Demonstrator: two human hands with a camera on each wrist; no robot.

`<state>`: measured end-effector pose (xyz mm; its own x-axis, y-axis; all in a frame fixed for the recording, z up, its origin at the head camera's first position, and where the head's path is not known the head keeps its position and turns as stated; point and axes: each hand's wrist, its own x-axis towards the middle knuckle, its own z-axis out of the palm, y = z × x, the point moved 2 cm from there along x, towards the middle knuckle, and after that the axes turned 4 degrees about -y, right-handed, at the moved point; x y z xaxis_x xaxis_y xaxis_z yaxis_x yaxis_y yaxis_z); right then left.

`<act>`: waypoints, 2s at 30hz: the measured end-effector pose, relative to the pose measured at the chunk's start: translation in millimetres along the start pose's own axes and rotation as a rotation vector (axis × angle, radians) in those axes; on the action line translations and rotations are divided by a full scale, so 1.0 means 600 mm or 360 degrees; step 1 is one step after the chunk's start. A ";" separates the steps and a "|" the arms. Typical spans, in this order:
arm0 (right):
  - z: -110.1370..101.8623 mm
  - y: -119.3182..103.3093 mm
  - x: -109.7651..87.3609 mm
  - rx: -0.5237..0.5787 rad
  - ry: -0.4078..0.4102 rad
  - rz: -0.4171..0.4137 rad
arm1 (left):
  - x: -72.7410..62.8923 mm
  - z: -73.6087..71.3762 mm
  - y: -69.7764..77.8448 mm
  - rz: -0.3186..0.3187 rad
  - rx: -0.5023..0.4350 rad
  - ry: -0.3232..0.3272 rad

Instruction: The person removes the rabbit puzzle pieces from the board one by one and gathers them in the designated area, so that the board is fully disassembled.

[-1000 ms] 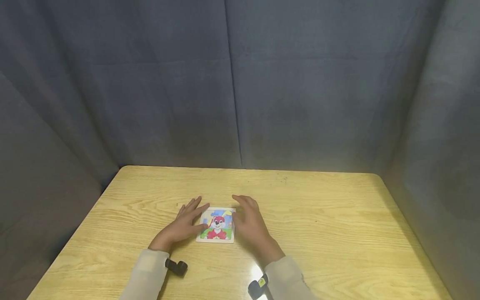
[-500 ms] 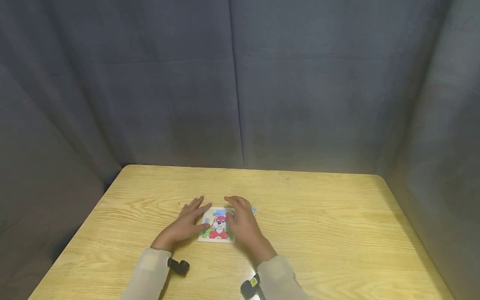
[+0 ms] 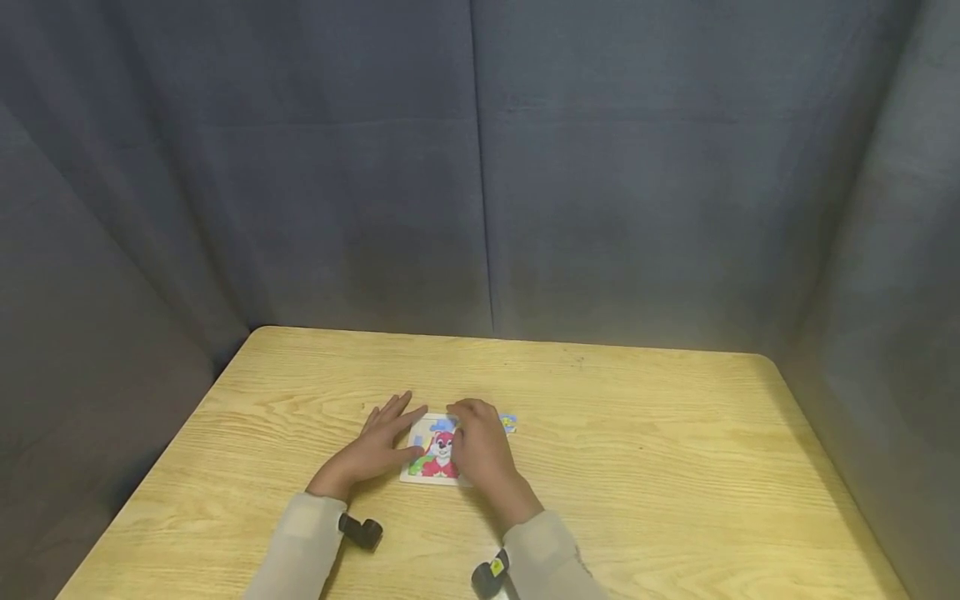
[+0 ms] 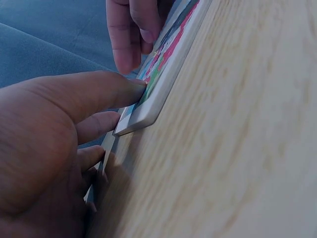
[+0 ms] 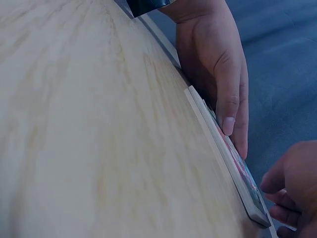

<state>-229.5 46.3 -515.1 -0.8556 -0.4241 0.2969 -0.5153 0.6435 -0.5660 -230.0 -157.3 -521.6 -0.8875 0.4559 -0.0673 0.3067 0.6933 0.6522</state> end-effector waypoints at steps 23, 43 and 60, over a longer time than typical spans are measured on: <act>0.001 -0.001 0.002 -0.0060 -0.0090 0.0074 | -0.005 -0.004 0.001 -0.0031 -0.0033 0.0019; 0.004 0.000 0.001 -0.0005 -0.0047 0.0102 | -0.009 -0.004 0.003 -0.0032 -0.0041 0.0022; 0.007 0.006 -0.002 0.0029 -0.0026 0.0147 | -0.007 -0.003 0.006 -0.0057 -0.0046 0.0041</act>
<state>-230.1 46.2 -520.8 -0.8984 -0.3740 0.2301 -0.4331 0.6688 -0.6042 -225.6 -157.6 -517.6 -0.9065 0.4161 -0.0717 0.2648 0.6924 0.6712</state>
